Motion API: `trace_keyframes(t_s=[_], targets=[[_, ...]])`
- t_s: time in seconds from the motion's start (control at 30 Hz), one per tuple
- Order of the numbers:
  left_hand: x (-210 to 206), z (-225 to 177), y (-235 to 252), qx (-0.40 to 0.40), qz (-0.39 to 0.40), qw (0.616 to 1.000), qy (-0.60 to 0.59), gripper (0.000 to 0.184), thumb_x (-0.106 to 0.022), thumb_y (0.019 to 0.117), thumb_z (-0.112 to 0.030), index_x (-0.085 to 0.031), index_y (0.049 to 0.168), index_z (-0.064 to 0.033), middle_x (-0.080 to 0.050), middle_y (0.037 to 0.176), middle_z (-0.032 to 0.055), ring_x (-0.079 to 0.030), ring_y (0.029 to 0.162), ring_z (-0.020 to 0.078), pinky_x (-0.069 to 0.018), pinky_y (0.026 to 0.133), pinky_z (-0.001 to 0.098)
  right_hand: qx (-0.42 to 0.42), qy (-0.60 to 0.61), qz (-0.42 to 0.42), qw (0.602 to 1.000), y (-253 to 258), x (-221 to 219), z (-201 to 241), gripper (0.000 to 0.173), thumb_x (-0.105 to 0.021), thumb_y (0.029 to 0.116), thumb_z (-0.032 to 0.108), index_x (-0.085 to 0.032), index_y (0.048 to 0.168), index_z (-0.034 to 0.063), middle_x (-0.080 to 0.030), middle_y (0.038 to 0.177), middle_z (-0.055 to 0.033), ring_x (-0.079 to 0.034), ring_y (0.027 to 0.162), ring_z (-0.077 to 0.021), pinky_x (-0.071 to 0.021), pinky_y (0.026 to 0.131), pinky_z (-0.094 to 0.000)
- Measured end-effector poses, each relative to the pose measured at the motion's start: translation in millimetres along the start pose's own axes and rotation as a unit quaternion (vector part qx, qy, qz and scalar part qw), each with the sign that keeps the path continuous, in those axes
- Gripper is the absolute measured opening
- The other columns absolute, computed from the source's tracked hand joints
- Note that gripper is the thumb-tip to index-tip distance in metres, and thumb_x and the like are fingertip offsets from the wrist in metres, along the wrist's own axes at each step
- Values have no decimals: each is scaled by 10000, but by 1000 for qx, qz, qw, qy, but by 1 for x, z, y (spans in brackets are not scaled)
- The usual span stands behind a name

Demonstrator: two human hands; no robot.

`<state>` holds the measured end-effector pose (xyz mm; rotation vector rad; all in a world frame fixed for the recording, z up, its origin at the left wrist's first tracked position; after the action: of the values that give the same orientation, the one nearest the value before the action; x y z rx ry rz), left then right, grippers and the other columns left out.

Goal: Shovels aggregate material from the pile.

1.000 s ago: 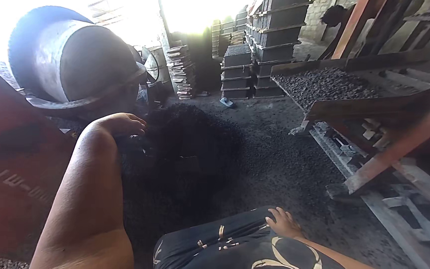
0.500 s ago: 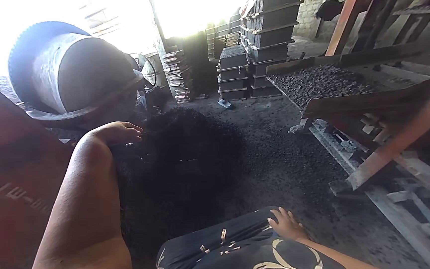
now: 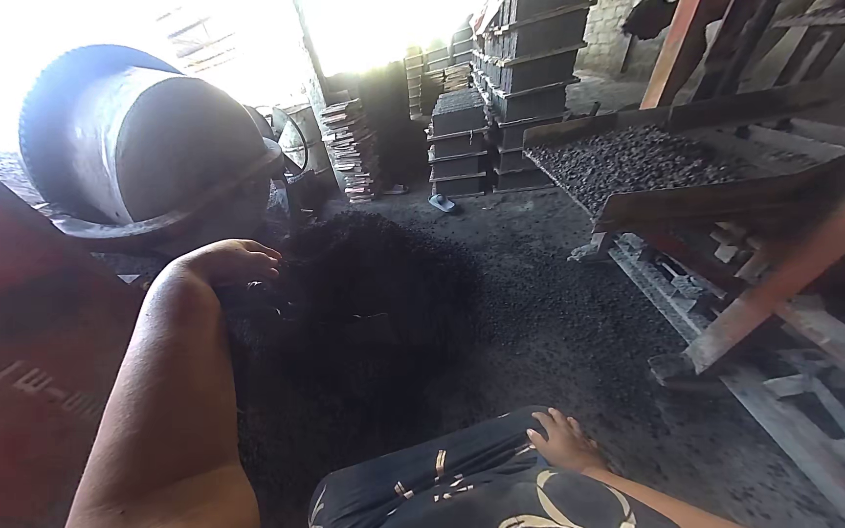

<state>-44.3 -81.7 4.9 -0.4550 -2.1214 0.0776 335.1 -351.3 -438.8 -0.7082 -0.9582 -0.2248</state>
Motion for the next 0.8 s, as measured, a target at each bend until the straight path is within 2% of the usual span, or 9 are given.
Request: trace_keyframes(t_s=[0.3, 0.63, 0.8], targets=[[-1, 0, -3, -5, -3, 1000, -21, 371, -455, 1105, -183, -501, 1425, 0, -635, 1251, 207, -679, 987, 188, -544, 887, 330, 5, -2, -1, 1000, -1, 2, 1, 542, -521, 1040, 463, -513, 1517, 207, -301, 1673, -115, -262, 1532, -399, -324, 1138, -653], [0, -1, -4, -5, 5, 1000, -29, 378, -454, 1104, -182, -480, 1437, -4, -635, 1247, 189, -676, 945, 149, -543, 847, 285, 1, -6, -1, 1000, -1, 1, 2, 547, -527, 1035, 476, -517, 1514, 212, -309, 1671, -105, -273, 1528, -387, -332, 1133, -643], [2, 2, -3, -12, 6, 1000, -28, 376, -453, 1105, -189, -489, 1433, -8, -635, 1254, 187, -682, 965, 153, -549, 863, 289, 0, -10, -5, 1000, 0, -1, 1, 547, -524, 1034, 481, -519, 1512, 216, -311, 1671, -102, -278, 1527, -388, -325, 1141, -640]])
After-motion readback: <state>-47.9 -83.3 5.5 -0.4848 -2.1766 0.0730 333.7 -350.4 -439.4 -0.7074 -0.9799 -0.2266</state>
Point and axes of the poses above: each hand's wrist, its own y-axis towards the middle knuckle, its own x-axis out of the back of the hand, z = x × y, the point moved 1 cm from there along y, towards the middle knuckle
